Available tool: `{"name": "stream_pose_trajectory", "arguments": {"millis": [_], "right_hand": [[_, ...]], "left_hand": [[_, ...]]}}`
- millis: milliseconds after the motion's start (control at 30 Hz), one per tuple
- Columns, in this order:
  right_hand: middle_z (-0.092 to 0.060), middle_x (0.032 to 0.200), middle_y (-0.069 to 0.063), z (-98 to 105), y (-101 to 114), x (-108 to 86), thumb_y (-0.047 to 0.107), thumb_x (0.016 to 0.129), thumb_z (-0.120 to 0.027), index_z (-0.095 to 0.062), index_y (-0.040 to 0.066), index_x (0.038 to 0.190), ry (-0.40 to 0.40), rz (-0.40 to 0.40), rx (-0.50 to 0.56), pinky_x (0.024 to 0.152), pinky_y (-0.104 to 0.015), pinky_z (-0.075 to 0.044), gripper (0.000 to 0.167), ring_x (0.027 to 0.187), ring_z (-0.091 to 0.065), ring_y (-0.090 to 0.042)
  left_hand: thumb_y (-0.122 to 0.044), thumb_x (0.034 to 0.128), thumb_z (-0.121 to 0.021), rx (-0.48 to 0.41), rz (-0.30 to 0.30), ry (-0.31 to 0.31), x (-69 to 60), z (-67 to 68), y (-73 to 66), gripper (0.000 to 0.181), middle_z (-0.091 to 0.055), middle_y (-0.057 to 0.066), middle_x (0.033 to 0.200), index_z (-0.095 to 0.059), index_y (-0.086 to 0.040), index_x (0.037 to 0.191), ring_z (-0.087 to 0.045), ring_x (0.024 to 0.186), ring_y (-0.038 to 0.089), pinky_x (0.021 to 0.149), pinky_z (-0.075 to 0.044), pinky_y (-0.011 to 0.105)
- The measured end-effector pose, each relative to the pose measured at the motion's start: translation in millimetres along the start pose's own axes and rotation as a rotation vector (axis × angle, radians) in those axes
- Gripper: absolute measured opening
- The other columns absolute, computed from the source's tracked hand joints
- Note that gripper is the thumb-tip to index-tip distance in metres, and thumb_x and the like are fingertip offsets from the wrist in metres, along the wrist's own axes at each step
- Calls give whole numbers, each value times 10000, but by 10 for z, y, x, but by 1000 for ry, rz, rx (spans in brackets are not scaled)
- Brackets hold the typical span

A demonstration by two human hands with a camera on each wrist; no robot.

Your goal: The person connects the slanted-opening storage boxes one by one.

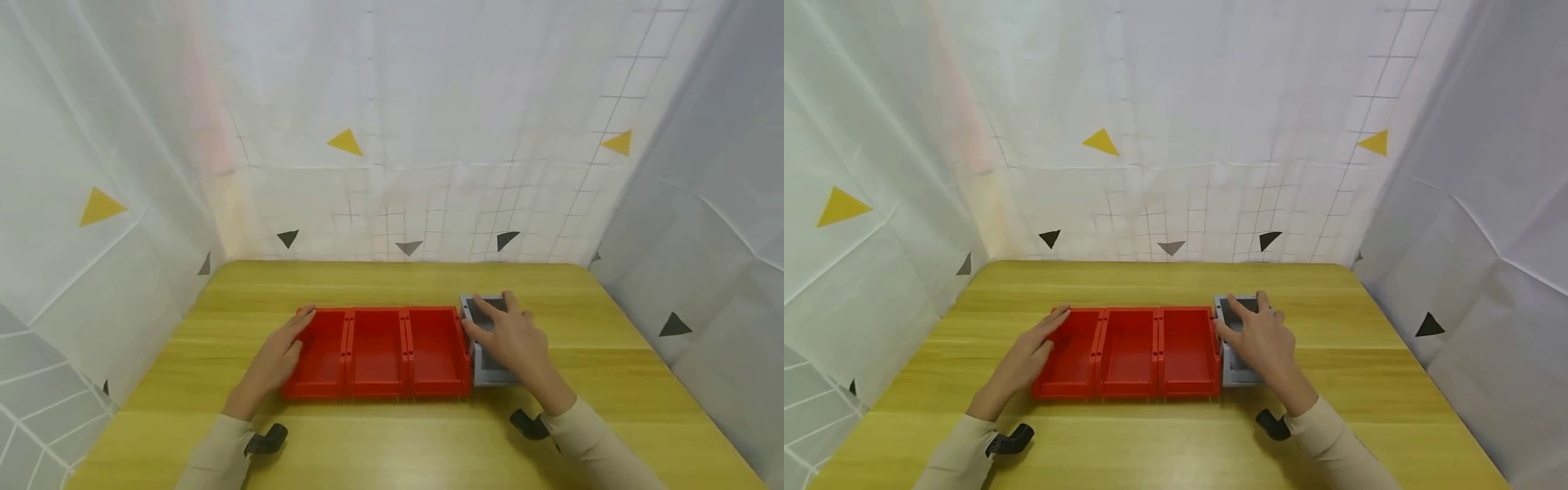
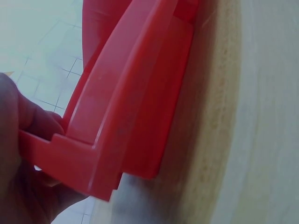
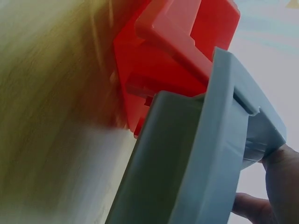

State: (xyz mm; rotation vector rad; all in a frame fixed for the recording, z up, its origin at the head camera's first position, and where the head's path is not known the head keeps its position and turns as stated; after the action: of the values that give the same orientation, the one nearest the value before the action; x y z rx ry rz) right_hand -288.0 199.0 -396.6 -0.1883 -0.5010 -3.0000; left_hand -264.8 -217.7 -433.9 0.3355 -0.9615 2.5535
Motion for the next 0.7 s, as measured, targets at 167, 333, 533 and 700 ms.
{"name": "stream_pose_trajectory", "arguments": {"millis": [167,333,533,700], "right_hand": [[-255,1607,-325,-120,-15,-6,716,968,-485,-478,243,1588,8,16,-18,534,-535,-525,779,1145,-484,-625],[-268,1600,-338,-275,-52,-60,708,979,-488,-494,216,1577,-9,44,-26,487,-452,-526,774,1119,-486,-651],[-277,1597,-335,-290,-52,-60,708,986,-483,-511,213,1567,-56,70,-14,453,-441,-490,764,1110,-480,-657],[-258,1610,-334,-296,-48,-48,712,992,-459,-497,212,1576,-53,69,-9,442,-413,-475,770,1139,-465,-666]], "left_hand": [[106,977,-454,-1,9,6,-3,-14,10,609,-353,111,1653,-422,1,1576,-292,1515,340,1175,-275,549],[108,968,-471,20,-3,-3,-28,-37,10,612,-361,111,1648,-430,6,1570,-318,1498,368,1158,-293,563],[116,971,-467,16,0,-11,-43,-34,25,617,-359,121,1648,-422,1,1575,-303,1507,359,1169,-275,559],[116,969,-466,6,1,-7,-20,-21,18,617,-351,111,1653,-419,6,1575,-291,1512,358,1173,-268,560]]}}
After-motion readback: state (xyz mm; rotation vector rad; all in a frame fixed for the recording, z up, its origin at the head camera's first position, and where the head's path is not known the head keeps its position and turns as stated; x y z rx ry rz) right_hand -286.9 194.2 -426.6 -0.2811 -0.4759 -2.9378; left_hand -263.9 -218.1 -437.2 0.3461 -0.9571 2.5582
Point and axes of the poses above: each hand's wrist, its own x-axis towards the middle knuckle, its own z-axis out of the back of the hand, y = z × x, the point moved 7 cm from there along x, towards the middle knuckle
